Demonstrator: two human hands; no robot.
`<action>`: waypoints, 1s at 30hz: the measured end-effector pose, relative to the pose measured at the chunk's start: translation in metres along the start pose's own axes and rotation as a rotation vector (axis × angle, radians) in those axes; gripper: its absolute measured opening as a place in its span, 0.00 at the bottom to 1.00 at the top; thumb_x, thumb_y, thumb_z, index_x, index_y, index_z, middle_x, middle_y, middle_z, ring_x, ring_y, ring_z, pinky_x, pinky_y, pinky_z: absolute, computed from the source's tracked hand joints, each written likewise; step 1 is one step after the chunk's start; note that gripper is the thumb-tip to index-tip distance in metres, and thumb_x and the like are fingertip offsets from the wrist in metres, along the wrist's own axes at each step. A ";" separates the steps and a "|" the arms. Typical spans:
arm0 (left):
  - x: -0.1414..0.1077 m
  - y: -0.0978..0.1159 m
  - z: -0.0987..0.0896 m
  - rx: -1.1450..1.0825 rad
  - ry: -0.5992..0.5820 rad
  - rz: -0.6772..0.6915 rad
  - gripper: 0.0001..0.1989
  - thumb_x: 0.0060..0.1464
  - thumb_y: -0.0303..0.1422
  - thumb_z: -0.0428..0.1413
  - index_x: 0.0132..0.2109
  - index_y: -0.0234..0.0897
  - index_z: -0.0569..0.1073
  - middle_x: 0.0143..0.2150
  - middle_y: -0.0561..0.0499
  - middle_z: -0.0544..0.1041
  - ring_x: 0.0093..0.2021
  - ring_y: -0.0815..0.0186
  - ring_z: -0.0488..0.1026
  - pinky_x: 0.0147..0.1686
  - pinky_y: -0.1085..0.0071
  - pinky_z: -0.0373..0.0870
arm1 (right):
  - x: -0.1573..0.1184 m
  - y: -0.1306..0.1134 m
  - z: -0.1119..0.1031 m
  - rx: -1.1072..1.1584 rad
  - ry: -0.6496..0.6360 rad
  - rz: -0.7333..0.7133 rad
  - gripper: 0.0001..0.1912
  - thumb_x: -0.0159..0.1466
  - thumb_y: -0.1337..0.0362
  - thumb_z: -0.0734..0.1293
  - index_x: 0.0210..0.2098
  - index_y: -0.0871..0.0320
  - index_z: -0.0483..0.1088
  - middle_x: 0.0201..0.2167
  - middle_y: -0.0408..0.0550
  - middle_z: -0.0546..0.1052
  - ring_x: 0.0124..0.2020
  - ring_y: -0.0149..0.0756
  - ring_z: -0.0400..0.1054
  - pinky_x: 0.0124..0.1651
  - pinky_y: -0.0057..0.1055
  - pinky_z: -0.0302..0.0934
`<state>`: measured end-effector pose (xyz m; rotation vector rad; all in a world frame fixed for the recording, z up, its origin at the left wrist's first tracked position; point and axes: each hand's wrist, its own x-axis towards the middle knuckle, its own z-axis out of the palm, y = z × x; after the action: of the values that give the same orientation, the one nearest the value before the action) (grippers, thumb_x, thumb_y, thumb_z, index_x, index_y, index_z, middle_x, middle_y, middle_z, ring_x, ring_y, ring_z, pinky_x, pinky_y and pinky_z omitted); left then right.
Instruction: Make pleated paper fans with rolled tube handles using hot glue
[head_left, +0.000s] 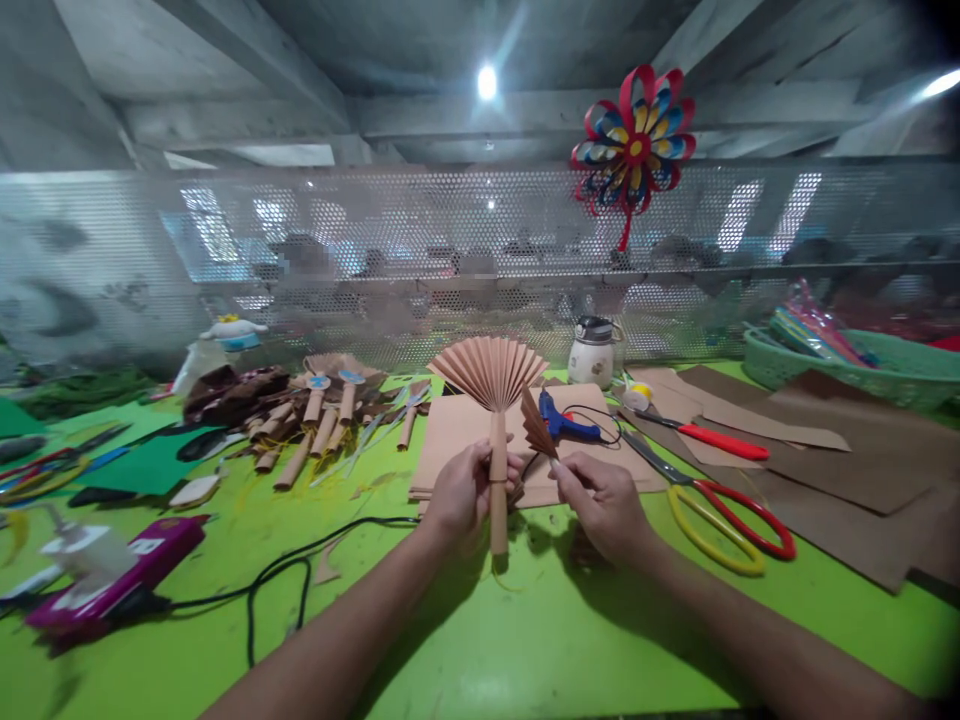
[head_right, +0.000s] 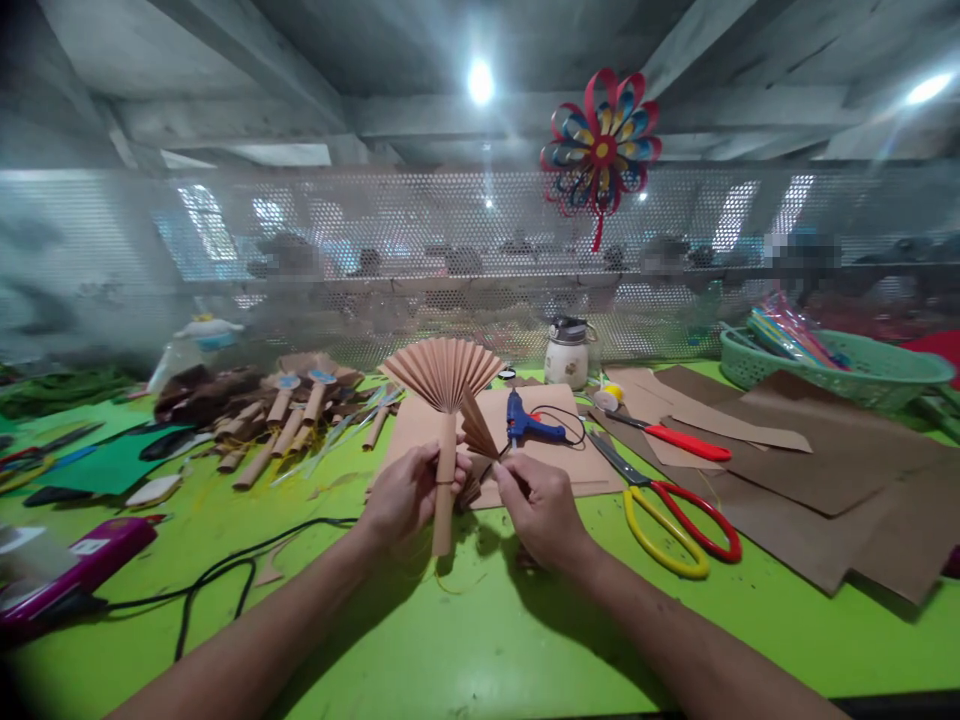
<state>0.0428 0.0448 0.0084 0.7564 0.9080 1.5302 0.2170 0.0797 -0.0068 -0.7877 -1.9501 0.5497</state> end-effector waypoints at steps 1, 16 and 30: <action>0.000 0.001 -0.001 0.004 0.007 0.003 0.11 0.58 0.30 0.49 0.42 0.29 0.74 0.30 0.44 0.76 0.26 0.68 0.71 0.28 0.73 0.70 | 0.002 0.002 0.000 -0.032 -0.011 0.040 0.17 0.68 0.58 0.58 0.26 0.58 0.67 0.20 0.42 0.67 0.23 0.31 0.61 0.30 0.28 0.55; 0.012 0.037 -0.009 0.015 0.177 0.208 0.04 0.60 0.27 0.52 0.43 0.36 0.69 0.27 0.51 0.76 0.24 0.71 0.72 0.24 0.79 0.67 | 0.014 0.029 -0.004 -0.356 -0.294 0.284 0.16 0.57 0.63 0.67 0.15 0.58 0.66 0.15 0.45 0.70 0.19 0.32 0.60 0.24 0.29 0.44; 0.005 0.033 -0.006 -0.026 0.142 0.131 0.07 0.57 0.28 0.54 0.36 0.26 0.75 0.28 0.46 0.77 0.25 0.72 0.69 0.24 0.79 0.67 | 0.086 0.072 -0.016 -0.691 -0.282 0.231 0.15 0.67 0.59 0.66 0.49 0.61 0.70 0.50 0.52 0.73 0.48 0.41 0.70 0.50 0.43 0.66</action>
<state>0.0201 0.0475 0.0341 0.7071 0.9567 1.7253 0.2212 0.1925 0.0050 -1.4404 -2.3563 0.1009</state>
